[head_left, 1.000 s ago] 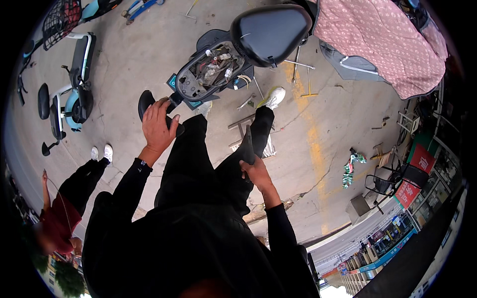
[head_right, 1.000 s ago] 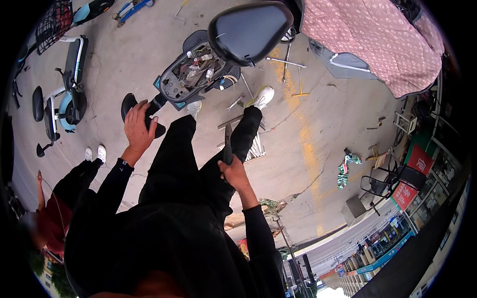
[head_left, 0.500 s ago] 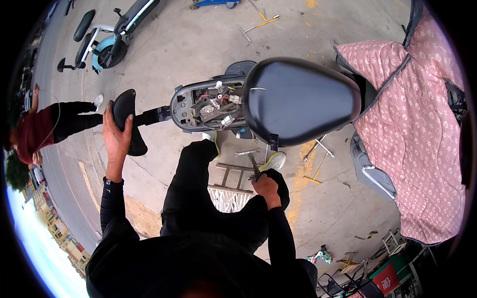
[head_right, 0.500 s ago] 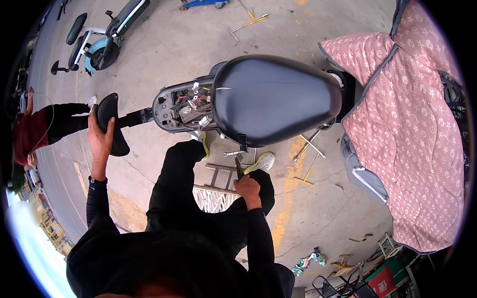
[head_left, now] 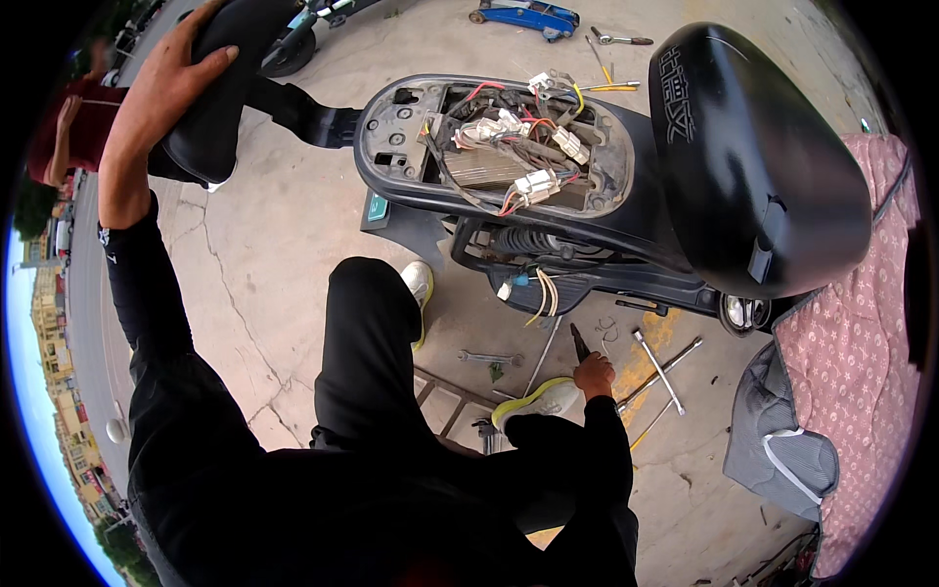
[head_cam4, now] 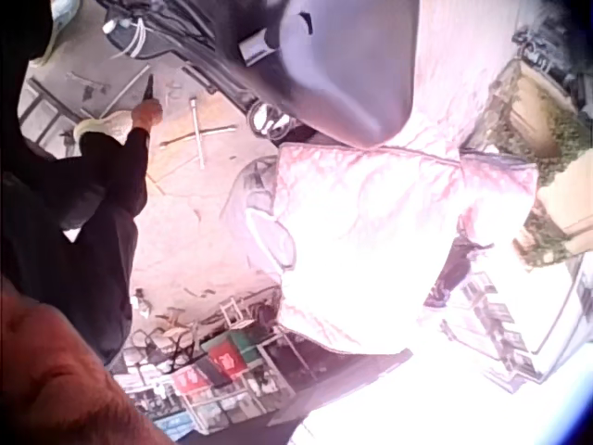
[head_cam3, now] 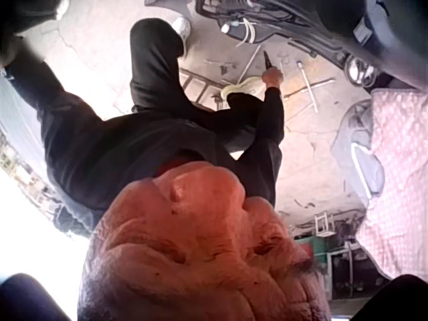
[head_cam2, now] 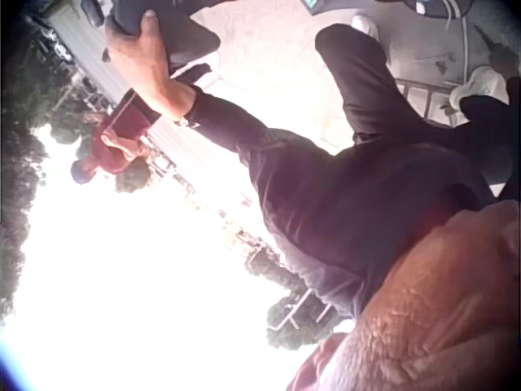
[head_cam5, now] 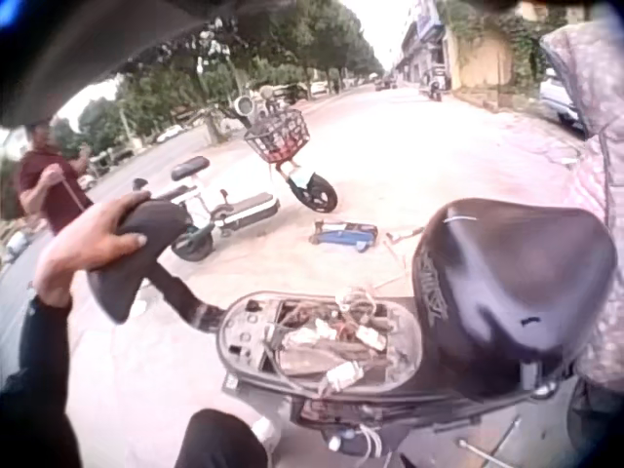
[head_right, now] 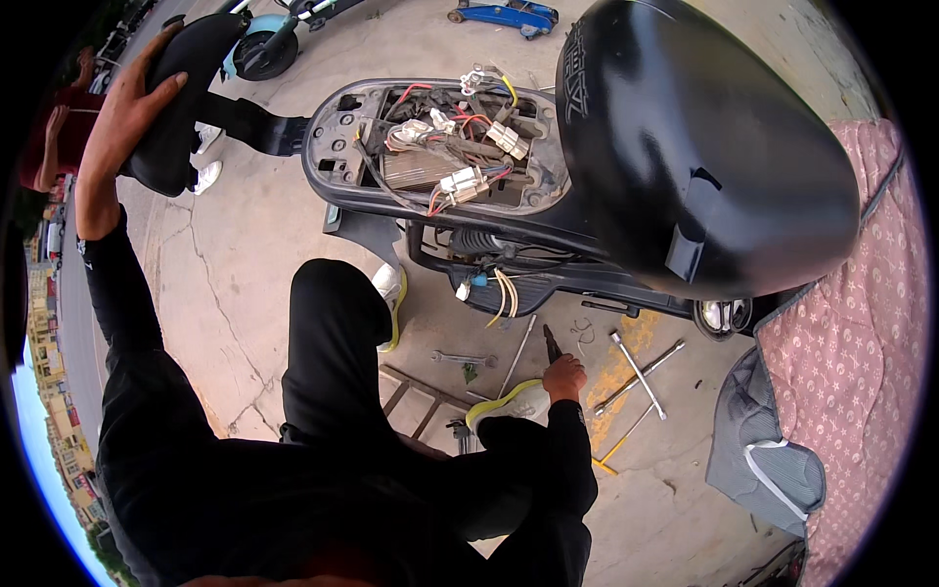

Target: The person repairs an electric scooter by first using pliers to remove a chain from the pedal mechanism. They then move to the scooter's seat area, open the compartment, and work on the internal wiring, connecting and organizing various electrical connectors.

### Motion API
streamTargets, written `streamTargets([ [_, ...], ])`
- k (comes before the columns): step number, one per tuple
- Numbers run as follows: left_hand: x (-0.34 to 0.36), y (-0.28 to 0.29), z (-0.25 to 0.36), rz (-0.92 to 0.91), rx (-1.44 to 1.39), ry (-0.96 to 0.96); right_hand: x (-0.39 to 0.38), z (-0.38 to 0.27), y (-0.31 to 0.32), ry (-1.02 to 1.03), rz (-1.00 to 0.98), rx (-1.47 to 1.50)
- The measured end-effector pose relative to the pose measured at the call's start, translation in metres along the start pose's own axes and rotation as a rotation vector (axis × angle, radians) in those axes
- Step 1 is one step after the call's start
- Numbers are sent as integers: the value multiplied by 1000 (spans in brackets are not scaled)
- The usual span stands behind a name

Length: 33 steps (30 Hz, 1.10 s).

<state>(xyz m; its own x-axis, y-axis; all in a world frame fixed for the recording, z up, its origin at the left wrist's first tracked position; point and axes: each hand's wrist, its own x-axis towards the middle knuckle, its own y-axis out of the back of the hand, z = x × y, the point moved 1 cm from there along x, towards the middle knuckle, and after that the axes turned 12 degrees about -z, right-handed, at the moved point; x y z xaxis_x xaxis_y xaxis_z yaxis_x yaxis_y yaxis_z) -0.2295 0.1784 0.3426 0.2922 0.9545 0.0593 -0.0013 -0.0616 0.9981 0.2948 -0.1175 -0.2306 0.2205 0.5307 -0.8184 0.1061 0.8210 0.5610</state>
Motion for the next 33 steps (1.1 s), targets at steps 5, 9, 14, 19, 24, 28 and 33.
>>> streamTargets([
  [5, -5, 17, 72, -12, 171, 281, -11, 24, 35, 222, -261, 174],
  [9, -22, 24, 75, 210, -46, 294, -89, -34, 112, 406, -219, 412],
  [14, -147, -120, 171, 385, -564, -540, -226, -104, 133, 800, 202, 2013],
  [19, -323, -298, 261, -147, -1345, -473, -311, -230, 52, 703, -262, 2237],
  [24, -311, -266, 232, -773, -2417, 49, -415, -217, 91, 1203, 724, 1147],
  [28, -314, -217, 249, -871, -2367, 20, -344, -195, 115, 1140, 1087, 674],
  [33, -247, -269, 242, -745, -1427, -107, -238, -121, 164, 452, 457, 652],
])
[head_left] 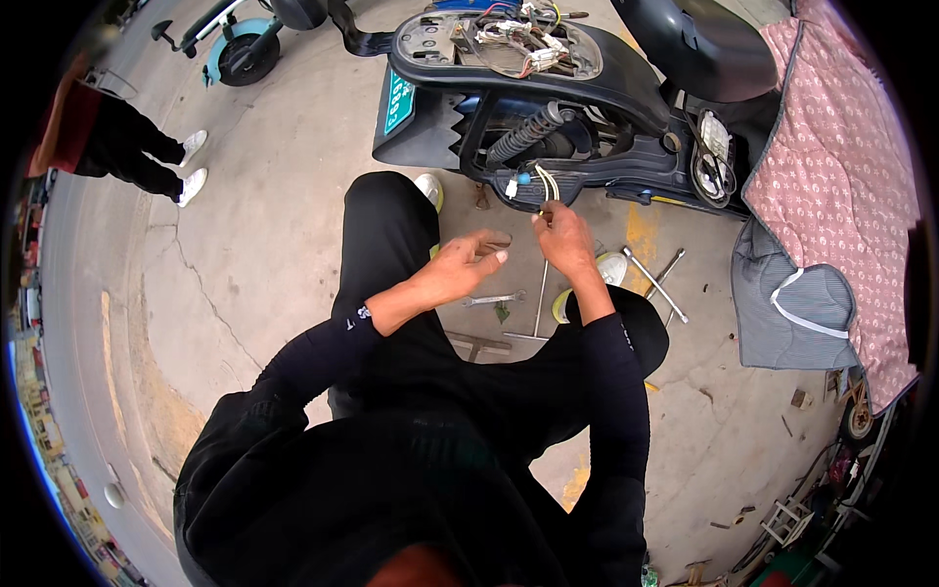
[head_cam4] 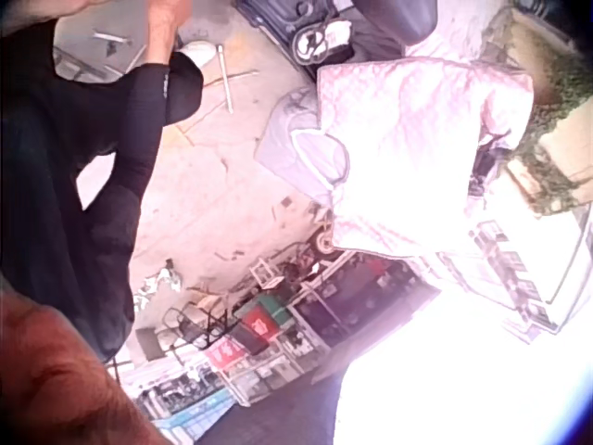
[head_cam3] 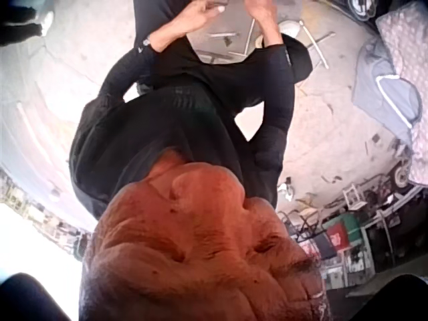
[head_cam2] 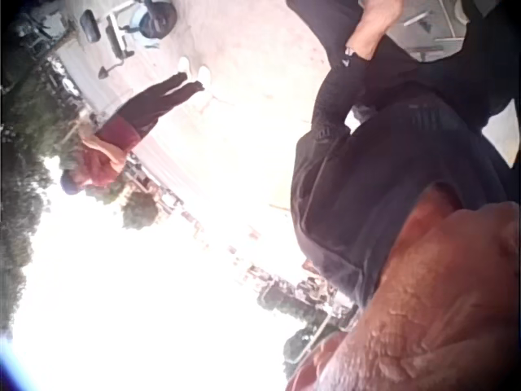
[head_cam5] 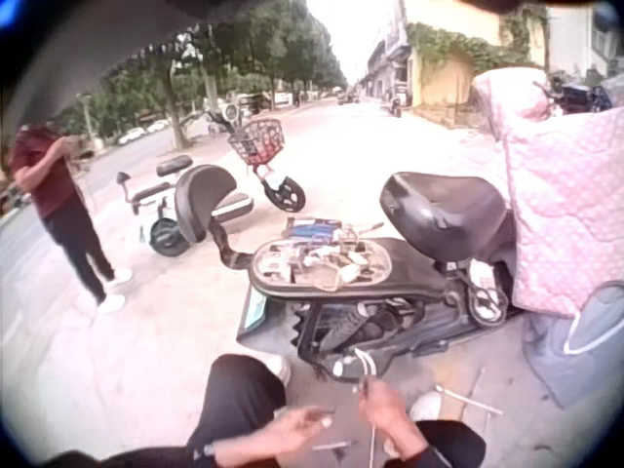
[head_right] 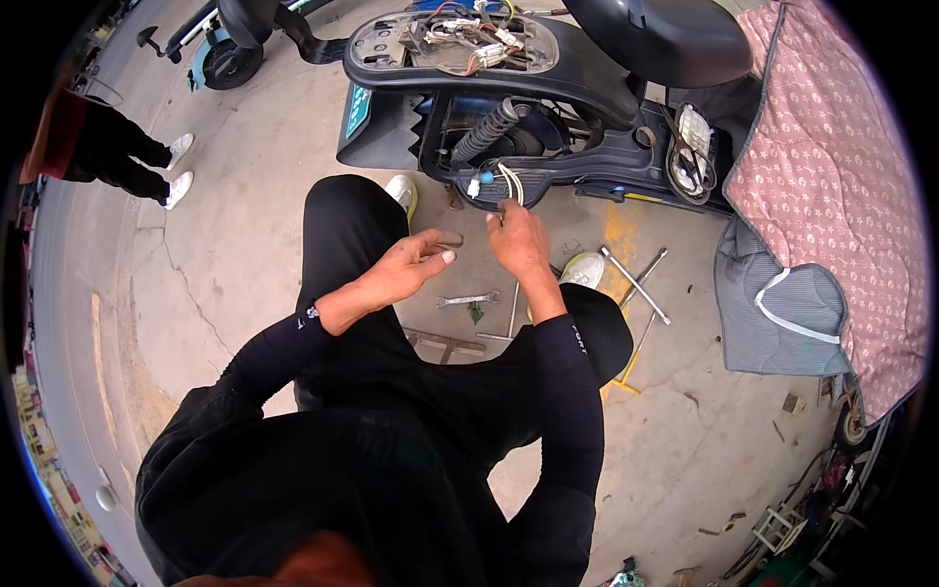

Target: The person repairs an electric scooter by first using pliers to remove a chain from the pedal mechanism. They then move to the scooter's seat area, open the compartment, and work on the internal wiring, connecting and organizing various electrical connectors.

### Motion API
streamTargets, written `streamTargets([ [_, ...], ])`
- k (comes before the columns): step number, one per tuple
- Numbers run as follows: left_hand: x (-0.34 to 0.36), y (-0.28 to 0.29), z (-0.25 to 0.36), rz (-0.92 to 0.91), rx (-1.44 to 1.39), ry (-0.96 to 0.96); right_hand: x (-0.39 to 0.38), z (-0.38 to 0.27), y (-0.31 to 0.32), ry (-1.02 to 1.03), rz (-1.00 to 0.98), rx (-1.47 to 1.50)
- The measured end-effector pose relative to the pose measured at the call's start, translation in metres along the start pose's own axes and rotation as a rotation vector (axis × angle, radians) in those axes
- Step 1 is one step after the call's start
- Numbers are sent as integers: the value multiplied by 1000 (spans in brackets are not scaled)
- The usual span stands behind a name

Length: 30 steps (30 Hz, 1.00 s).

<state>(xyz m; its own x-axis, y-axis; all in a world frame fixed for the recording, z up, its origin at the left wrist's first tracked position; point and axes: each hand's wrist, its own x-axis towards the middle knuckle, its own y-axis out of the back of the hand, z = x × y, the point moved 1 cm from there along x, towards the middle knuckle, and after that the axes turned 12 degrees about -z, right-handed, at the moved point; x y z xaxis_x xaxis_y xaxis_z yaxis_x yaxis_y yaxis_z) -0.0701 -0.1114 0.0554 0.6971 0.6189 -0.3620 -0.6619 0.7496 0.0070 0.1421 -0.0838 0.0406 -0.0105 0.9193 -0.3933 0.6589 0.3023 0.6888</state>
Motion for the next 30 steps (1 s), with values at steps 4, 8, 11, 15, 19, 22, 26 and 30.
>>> streamTargets([
  [4, 116, 41, -57, 402, 271, 204, 67, 12, 18, 198, 201, -185],
  [8, 163, 49, -78, 486, 418, 350, 116, 34, 13, 246, 10, -193],
  [11, 167, 55, -77, 445, 355, 287, 126, 34, 3, 258, -30, -181],
  [15, 162, 36, -60, 420, 239, 101, 124, 39, 22, 247, -12, -144],
  [19, 155, 18, -16, 213, -28, -195, 93, 32, 67, 282, -10, 287],
  [22, 152, 12, 46, 98, 68, -335, 50, 24, 108, 297, 9, 643],
  [26, 141, 15, 124, -166, 72, -331, -5, 28, 141, 263, 61, 787],
  [30, 154, 25, 147, -293, 206, -357, -11, 29, 149, 224, 9, 913],
])
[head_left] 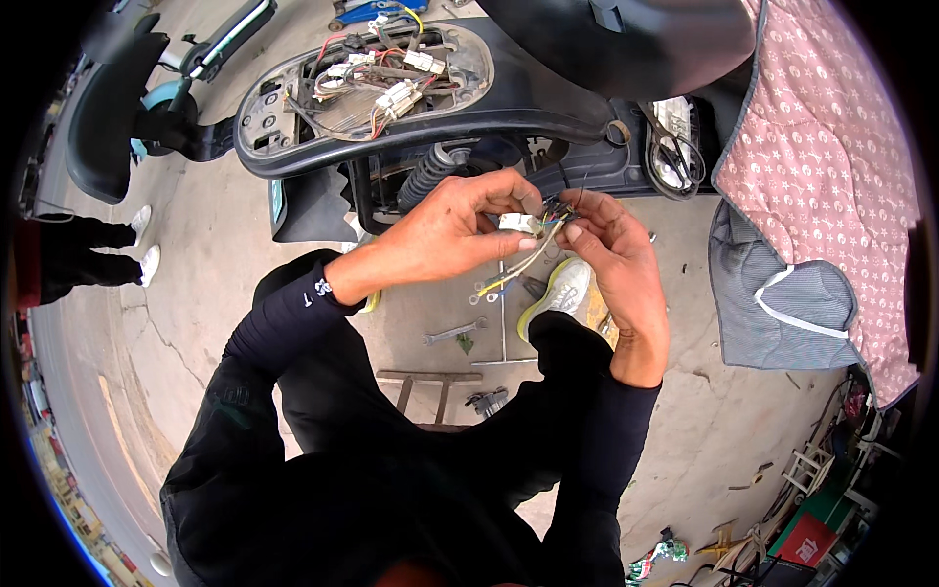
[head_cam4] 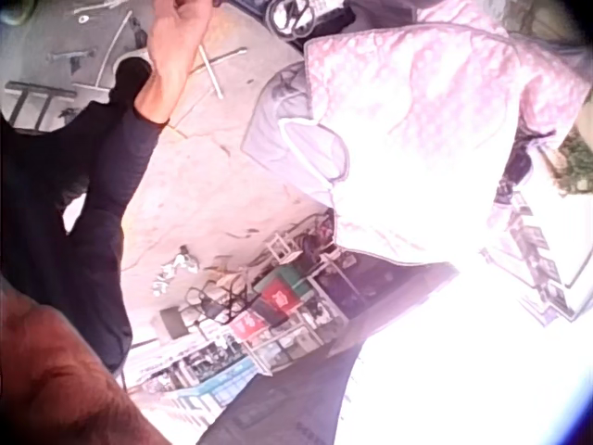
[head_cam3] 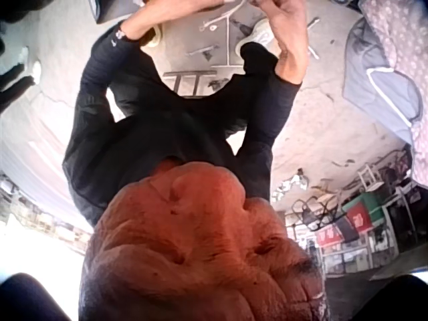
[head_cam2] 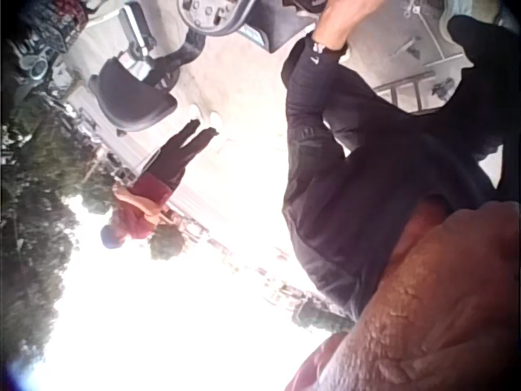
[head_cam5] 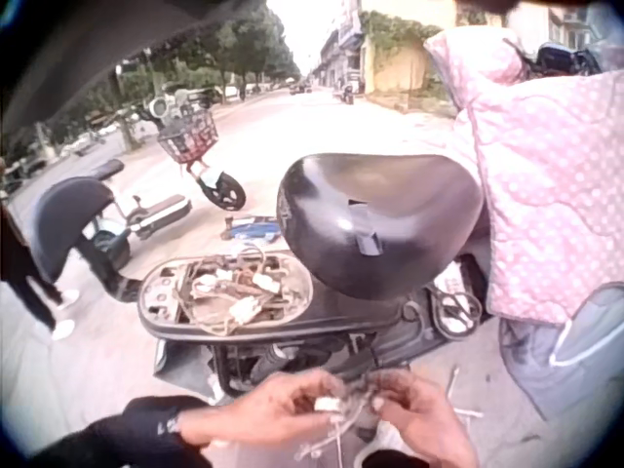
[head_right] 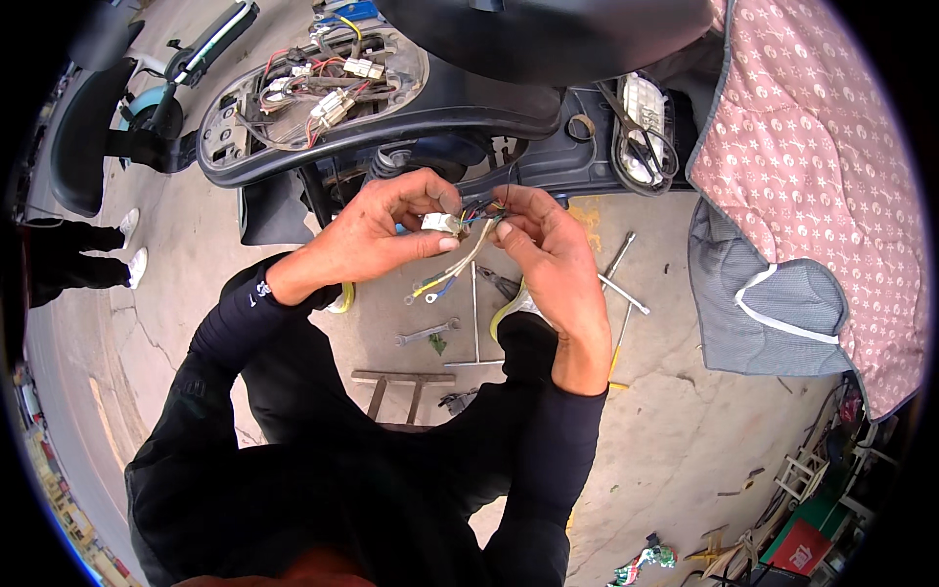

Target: The person repairs an electric scooter by first using pliers to remove a chain from the pedal mechanism. They then move to the scooter's seat area, open the compartment, and work on the internal wiring, connecting and organizing various electrical connectors.

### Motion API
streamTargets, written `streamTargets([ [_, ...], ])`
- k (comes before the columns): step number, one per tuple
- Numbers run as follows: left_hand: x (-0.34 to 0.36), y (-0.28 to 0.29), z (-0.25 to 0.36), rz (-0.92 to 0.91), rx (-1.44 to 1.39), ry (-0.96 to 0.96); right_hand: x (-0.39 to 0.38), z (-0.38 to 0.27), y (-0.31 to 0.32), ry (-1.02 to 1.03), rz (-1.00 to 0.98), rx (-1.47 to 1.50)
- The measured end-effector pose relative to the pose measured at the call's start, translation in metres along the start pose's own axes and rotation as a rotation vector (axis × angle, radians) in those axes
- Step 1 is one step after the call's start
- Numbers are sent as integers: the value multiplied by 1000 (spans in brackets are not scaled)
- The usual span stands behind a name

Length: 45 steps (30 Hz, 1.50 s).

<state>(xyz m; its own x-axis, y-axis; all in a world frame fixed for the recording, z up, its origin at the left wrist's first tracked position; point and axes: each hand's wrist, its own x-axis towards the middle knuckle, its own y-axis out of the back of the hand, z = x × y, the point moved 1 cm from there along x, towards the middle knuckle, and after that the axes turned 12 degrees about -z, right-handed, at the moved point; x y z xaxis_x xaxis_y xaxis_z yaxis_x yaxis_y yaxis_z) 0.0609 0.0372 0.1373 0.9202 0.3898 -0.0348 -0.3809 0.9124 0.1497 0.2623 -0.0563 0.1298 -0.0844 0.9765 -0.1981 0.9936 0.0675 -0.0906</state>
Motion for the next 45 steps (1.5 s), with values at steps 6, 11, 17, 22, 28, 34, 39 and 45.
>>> streamTargets([
  [6, -4, 5, -31, 24, -347, -61, 12, 1, -18, 9, 128, 130],
  [11, -7, 16, -38, 117, -394, -73, 28, 11, -35, 30, 194, 75],
  [17, -3, 20, -45, 248, -366, -80, 35, 8, -41, 9, 167, -19],
  [22, -8, 24, -54, 319, -513, -31, 38, 7, -43, 4, 146, -82],
  [28, -12, 28, -46, 196, -403, -303, 35, 15, -47, -13, 169, -10],
  [34, -6, 23, -52, 225, -298, -341, 35, 27, -41, 42, 245, 112],
  [39, 0, 13, -52, 280, -529, -140, 44, 24, -49, 127, 247, 38],
  [45, 2, 6, -61, 313, -637, -29, 52, 53, -44, 92, 261, -81],
])
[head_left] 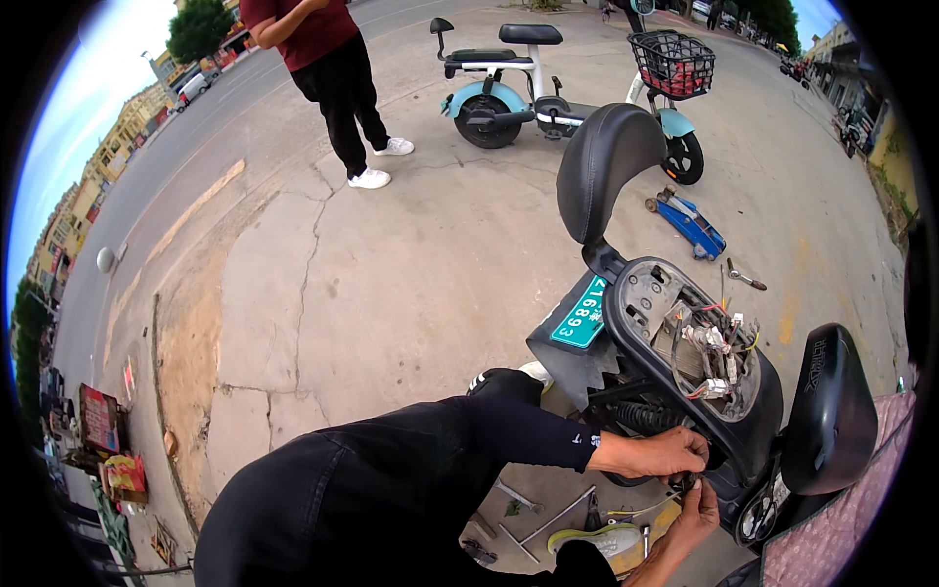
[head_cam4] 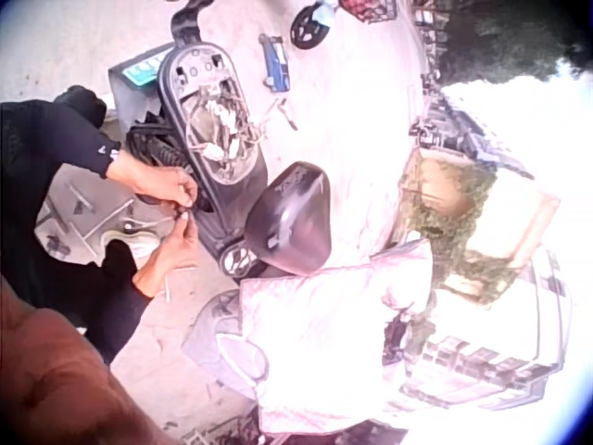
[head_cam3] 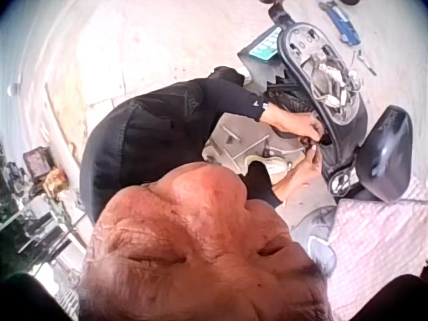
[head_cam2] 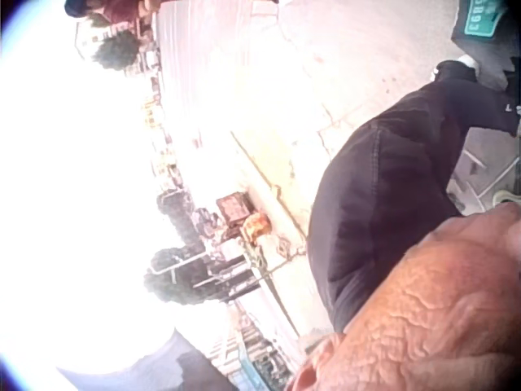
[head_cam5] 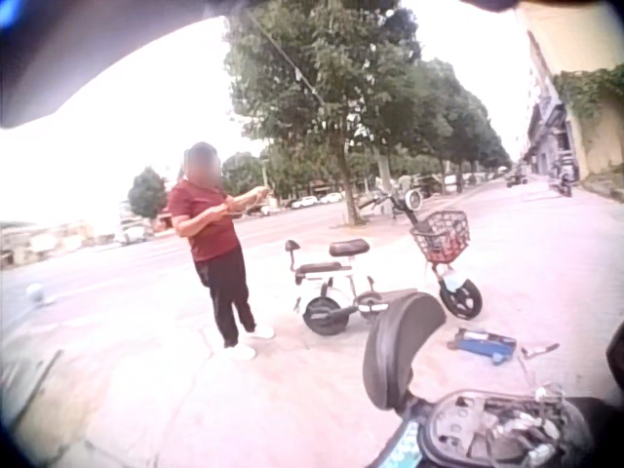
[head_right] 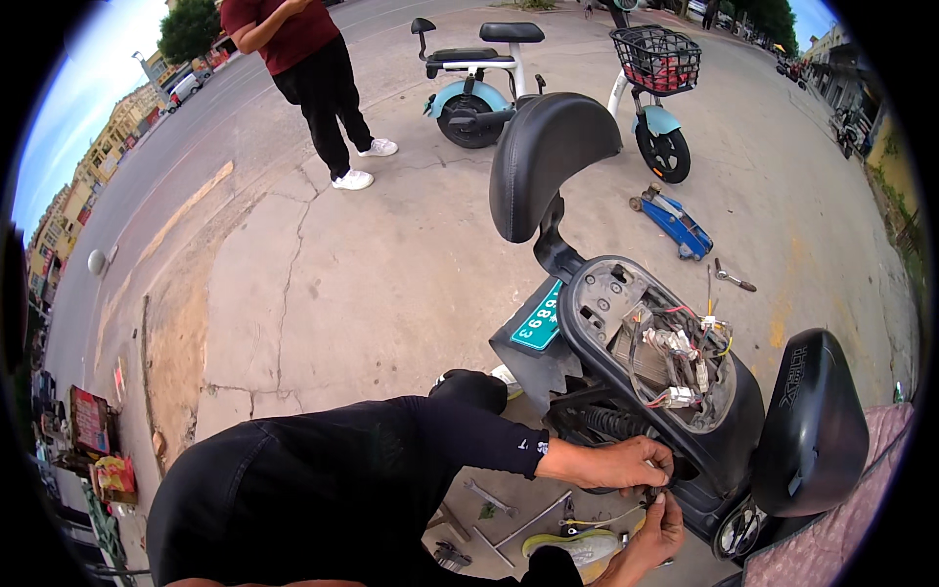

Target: The person repairs an electric scooter by first using pliers to remove a chain from the pedal mechanism. They then move to the scooter's seat area, open the compartment, and work on the internal wiring, connecting and organizing various electrical connectors.

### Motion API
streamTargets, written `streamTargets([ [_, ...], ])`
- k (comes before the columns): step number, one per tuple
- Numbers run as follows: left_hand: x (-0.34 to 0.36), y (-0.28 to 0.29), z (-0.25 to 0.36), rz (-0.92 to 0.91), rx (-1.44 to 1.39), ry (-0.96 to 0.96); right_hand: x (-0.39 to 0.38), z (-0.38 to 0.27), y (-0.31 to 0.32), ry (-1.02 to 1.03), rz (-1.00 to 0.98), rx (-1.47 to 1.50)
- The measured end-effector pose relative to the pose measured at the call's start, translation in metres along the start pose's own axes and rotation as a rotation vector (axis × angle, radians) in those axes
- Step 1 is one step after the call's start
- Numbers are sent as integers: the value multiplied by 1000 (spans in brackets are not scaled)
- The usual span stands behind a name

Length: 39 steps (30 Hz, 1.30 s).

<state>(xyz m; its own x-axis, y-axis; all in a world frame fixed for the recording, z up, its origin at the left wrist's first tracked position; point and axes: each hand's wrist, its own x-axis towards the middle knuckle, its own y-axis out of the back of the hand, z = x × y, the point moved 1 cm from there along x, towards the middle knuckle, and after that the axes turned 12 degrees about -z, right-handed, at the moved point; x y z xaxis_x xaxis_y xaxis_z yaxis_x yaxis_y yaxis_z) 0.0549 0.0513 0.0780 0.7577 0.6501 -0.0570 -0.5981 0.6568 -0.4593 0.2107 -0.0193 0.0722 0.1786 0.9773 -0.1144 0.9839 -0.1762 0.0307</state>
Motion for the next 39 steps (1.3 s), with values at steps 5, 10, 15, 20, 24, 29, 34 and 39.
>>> streamTargets([
  [5, 13, -6, -14, 42, 18, 20, -5, 16, 8, 20, -36, -131],
  [10, -1, 7, -15, 41, -165, 104, -5, 18, -7, 77, -68, 40],
  [15, -11, 2, 0, -39, -181, 65, -1, 7, -12, 122, 12, -80],
  [20, -12, 13, 1, 8, -244, 108, -8, 4, -31, 59, 21, 21],
  [24, -3, 6, 1, 74, -181, 190, -8, 7, -23, 63, 52, -5],
  [29, -4, 3, 2, 63, -182, 279, -20, 4, -19, 40, 105, 100],
  [34, -4, 8, 1, 56, -172, 328, -28, 7, -17, 92, 113, 25],
  [39, -1, 7, 2, 49, -110, 349, -32, 6, -15, 127, 119, -76],
])
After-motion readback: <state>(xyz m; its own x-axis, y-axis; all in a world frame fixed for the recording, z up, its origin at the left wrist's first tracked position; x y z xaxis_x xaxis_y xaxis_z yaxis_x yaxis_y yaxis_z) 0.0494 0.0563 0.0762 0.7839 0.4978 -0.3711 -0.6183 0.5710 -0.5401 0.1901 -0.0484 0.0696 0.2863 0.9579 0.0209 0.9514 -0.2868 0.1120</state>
